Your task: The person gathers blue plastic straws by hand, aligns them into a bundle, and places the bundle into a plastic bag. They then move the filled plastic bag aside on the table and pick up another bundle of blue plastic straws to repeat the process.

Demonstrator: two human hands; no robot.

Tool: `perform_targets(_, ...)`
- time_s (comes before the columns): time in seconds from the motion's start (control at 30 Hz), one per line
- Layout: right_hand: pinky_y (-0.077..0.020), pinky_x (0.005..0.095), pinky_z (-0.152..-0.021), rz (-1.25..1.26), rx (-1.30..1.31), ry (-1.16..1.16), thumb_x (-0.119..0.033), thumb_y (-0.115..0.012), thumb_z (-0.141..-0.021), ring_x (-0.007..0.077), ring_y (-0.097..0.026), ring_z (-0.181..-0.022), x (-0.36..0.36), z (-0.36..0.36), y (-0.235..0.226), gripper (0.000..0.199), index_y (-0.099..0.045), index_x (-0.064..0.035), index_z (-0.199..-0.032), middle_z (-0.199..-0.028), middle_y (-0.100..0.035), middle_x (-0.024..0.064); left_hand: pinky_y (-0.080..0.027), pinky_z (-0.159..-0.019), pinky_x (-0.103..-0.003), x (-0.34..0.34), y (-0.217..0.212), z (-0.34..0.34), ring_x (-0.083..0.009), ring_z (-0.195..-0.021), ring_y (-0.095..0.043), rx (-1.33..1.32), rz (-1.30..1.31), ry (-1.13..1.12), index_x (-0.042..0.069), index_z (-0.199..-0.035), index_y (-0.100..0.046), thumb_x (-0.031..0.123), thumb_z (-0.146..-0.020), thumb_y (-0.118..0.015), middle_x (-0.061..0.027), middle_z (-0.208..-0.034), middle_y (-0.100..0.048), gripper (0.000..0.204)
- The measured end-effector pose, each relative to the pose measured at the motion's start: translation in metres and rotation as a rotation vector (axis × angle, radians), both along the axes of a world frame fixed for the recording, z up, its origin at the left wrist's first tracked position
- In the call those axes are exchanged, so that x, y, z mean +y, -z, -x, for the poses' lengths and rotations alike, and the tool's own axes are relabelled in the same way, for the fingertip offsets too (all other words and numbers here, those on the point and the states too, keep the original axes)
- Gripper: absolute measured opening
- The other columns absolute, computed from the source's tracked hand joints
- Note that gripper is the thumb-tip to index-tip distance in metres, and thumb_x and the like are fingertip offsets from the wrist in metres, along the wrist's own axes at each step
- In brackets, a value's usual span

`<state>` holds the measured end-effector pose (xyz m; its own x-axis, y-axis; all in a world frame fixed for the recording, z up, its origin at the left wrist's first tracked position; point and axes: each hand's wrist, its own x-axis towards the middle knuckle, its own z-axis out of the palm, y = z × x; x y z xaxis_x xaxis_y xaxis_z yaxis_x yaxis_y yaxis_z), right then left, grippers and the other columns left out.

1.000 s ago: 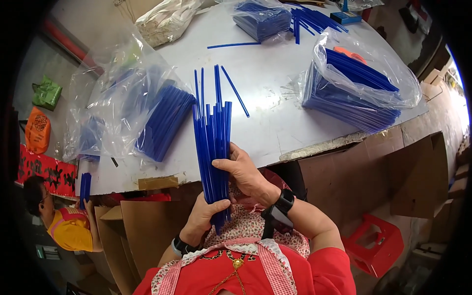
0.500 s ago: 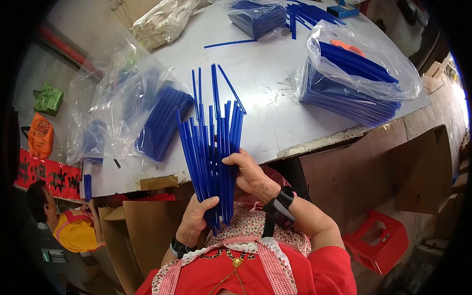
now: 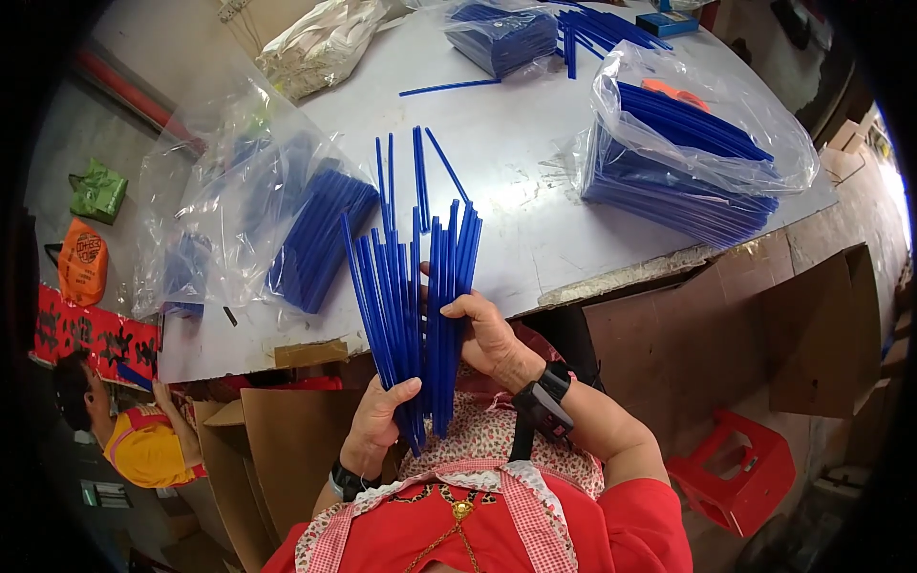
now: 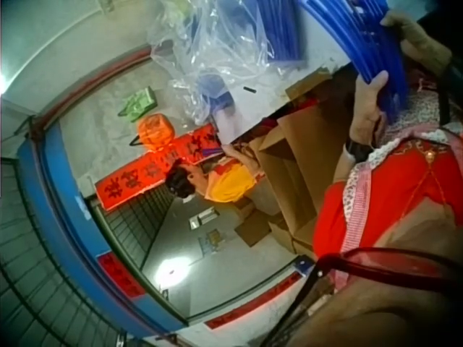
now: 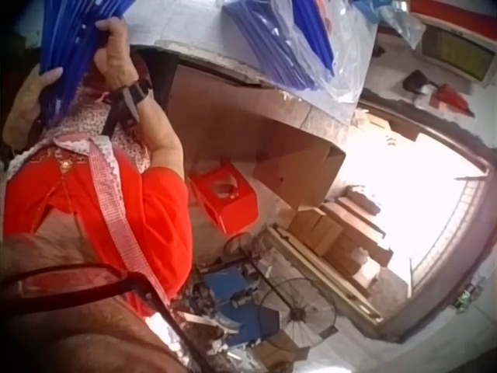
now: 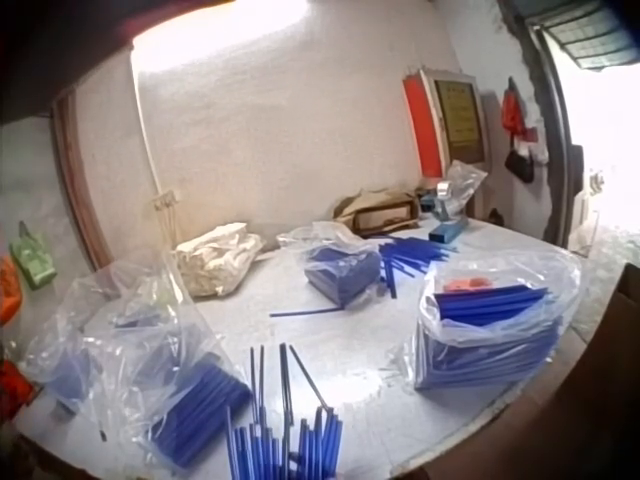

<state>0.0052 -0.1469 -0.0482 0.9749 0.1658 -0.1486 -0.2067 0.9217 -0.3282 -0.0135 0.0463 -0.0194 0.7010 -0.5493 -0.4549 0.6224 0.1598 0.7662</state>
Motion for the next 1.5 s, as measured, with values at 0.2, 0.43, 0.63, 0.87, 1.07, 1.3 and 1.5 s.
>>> perform_targets(0.2, -0.0423, 0.0387, -0.103, -0.05, -0.021, -0.01, -0.003, -0.047, -0.073, 0.024, -0.054, -0.112, -0.001, -0.002, 0.004, 0.069, -0.038, -0.0061, -0.142, -0.127, -0.053, 0.0138, -0.056, -0.08, -0.033, 0.0, 0.0, -0.003, -0.0175, -0.089, -0.066, 0.003, 0.012, 0.006, -0.001, -0.117, -0.057, 0.013, -0.086, -0.068, -0.0098, -0.104, -0.067, 0.036)
perform_targets(0.43, -0.0416, 0.041, -0.102, -0.035, -0.03, -0.02, -0.006, -0.05, -0.071, 0.0246, -0.052, -0.116, 0.0, -0.003, 0.008, 0.075, -0.035, -0.0075, -0.144, -0.131, -0.052, 0.0126, -0.056, -0.08, -0.033, 0.001, 0.0, -0.003, -0.0178, -0.089, -0.066, -0.007, 0.022, -0.009, -0.001, -0.117, -0.057, 0.013, -0.087, -0.068, -0.0101, -0.104, -0.067, 0.036)
perform_targets(0.63, -0.0382, 0.0437, -0.107, -0.024, -0.037, -0.018, -0.005, -0.05, -0.07, 0.0258, -0.051, -0.12, 0.0, -0.002, 0.006, 0.074, -0.037, -0.0071, -0.142, -0.133, -0.051, 0.0141, -0.055, -0.08, -0.032, 0.005, 0.004, -0.002, -0.0166, -0.091, -0.065, -0.022, -0.022, -0.001, 0.0, -0.118, -0.057, 0.014, -0.084, -0.071, -0.0085, -0.106, -0.066, 0.039)
perform_targets(0.87, -0.042, 0.0421, -0.105, 0.027, -0.009, -0.027, -0.001, -0.053, -0.077, 0.0241, -0.054, -0.119, 0.002, 0.002, 0.003, 0.065, -0.038, -0.0054, -0.141, -0.131, -0.054, 0.0136, -0.056, -0.078, -0.031, 0.006, 0.007, 0.0, -0.0147, -0.087, -0.066, -0.039, -0.029, -0.003, 0.001, -0.115, -0.059, 0.011, -0.086, -0.069, -0.0075, -0.103, -0.067, 0.033)
perform_targets(1.07, -0.0501, 0.0382, -0.095, 0.117, 0.029, -0.018, -0.001, -0.06, -0.083, 0.0211, -0.061, -0.105, 0.006, 0.001, -0.007, 0.046, -0.05, -0.0022, -0.128, -0.117, -0.062, 0.0105, -0.056, -0.077, -0.03, 0.008, 0.009, 0.002, -0.0146, -0.087, -0.066, -0.054, -0.038, -0.003, 0.001, -0.115, -0.059, 0.01, -0.086, -0.069, -0.0077, -0.103, -0.067, 0.032)
perform_targets(1.3, -0.0517, 0.0389, -0.093, 0.195, 0.095, -0.007, 0.003, -0.065, -0.081, 0.0218, -0.061, -0.106, 0.008, -0.003, -0.004, 0.041, -0.054, -0.0026, -0.121, -0.117, -0.062, 0.0125, -0.056, -0.077, -0.031, 0.01, 0.02, 0.004, -0.0161, -0.087, -0.066, -0.086, -0.07, -0.019, -0.001, -0.117, -0.058, 0.011, -0.086, -0.069, -0.0092, -0.103, -0.067, 0.035)
perform_targets(1.5, -0.0535, 0.0358, -0.089, 0.274, 0.118, 0.051, 0.004, -0.067, -0.08, 0.0194, -0.062, -0.1, 0.011, -0.005, -0.008, 0.038, -0.055, -0.0023, -0.116, -0.112, -0.063, 0.0105, -0.056, -0.077, -0.031, 0.007, 0.022, 0.004, -0.0162, -0.088, -0.066, -0.116, -0.111, -0.037, -0.001, -0.117, -0.057, 0.011, -0.087, -0.068, -0.01, -0.104, -0.067, 0.035)
